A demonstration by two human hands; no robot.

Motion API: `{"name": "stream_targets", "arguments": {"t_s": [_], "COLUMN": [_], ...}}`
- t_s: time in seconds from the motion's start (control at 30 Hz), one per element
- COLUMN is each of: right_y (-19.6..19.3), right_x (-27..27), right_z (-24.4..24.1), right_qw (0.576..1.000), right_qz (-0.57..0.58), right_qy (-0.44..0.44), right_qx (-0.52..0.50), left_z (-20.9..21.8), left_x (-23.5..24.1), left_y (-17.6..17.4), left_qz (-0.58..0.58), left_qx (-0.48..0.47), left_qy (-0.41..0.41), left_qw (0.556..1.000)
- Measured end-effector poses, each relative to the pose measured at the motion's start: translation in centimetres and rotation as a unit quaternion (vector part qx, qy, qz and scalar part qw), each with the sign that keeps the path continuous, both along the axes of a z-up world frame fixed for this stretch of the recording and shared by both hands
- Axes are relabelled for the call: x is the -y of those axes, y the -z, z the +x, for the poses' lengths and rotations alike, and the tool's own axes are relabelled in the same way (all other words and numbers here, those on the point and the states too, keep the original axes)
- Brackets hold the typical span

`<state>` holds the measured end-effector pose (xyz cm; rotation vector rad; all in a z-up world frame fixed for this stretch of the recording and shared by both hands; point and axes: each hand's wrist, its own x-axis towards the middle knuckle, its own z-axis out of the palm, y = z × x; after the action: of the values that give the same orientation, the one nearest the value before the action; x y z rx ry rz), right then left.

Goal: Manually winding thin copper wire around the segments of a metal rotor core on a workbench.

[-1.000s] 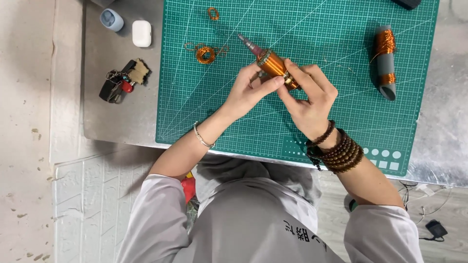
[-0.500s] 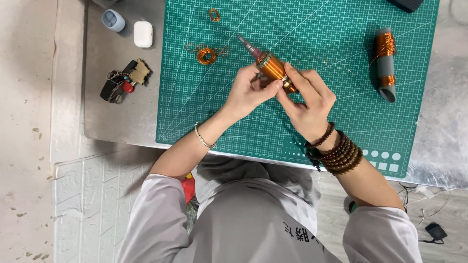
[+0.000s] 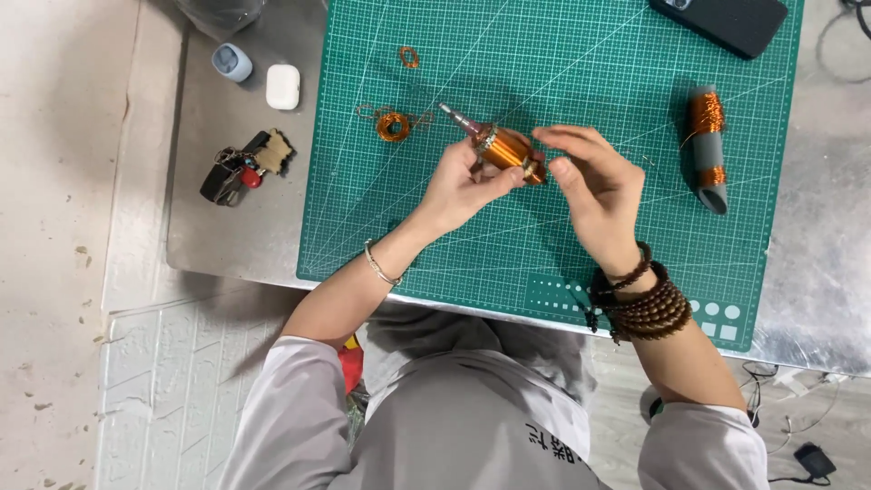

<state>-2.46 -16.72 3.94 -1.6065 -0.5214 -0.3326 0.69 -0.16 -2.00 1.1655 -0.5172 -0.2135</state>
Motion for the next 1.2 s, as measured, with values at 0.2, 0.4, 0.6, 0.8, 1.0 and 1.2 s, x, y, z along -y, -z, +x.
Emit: {"name": "stream_targets", "arguments": {"t_s": [0.2,0.4,0.6,0.8,1.0,1.2], "right_y": [0.6,1.3,2.8,2.4,1.3,1.8], "right_x": [1.6,1.8,1.7,2.0,1.7,0.6], "right_z": [0.0,0.4,0.5,0.5,0.2,-0.1], "right_qw": [1.000,0.999,0.967,0.954,0.921,0.869], "right_qz": [-0.015,0.026,0.188,0.212,0.260,0.346], "right_qy": [0.019,-0.019,-0.060,-0.068,-0.112,-0.164], "right_qx": [0.001,-0.039,-0.163,-0.203,-0.267,-0.313], "left_z": [-0.4,0.0,0.6,0.6,0.6,0.2], "left_x": [0.1,-0.6,-1.2,-1.3,-2.1,-1.4], "left_y": [-0.1,-1.5,-1.2,-2.6,-1.7,-1.0], "left_qz": [0.015,0.001,-0.045,-0.048,-0.054,-0.138], "left_qx": [-0.025,-0.015,-0.030,-0.010,-0.098,-0.182], "left_qy": [0.063,0.076,0.119,0.100,0.141,0.179], "left_qw": [0.998,0.997,0.991,0.994,0.984,0.957]}}
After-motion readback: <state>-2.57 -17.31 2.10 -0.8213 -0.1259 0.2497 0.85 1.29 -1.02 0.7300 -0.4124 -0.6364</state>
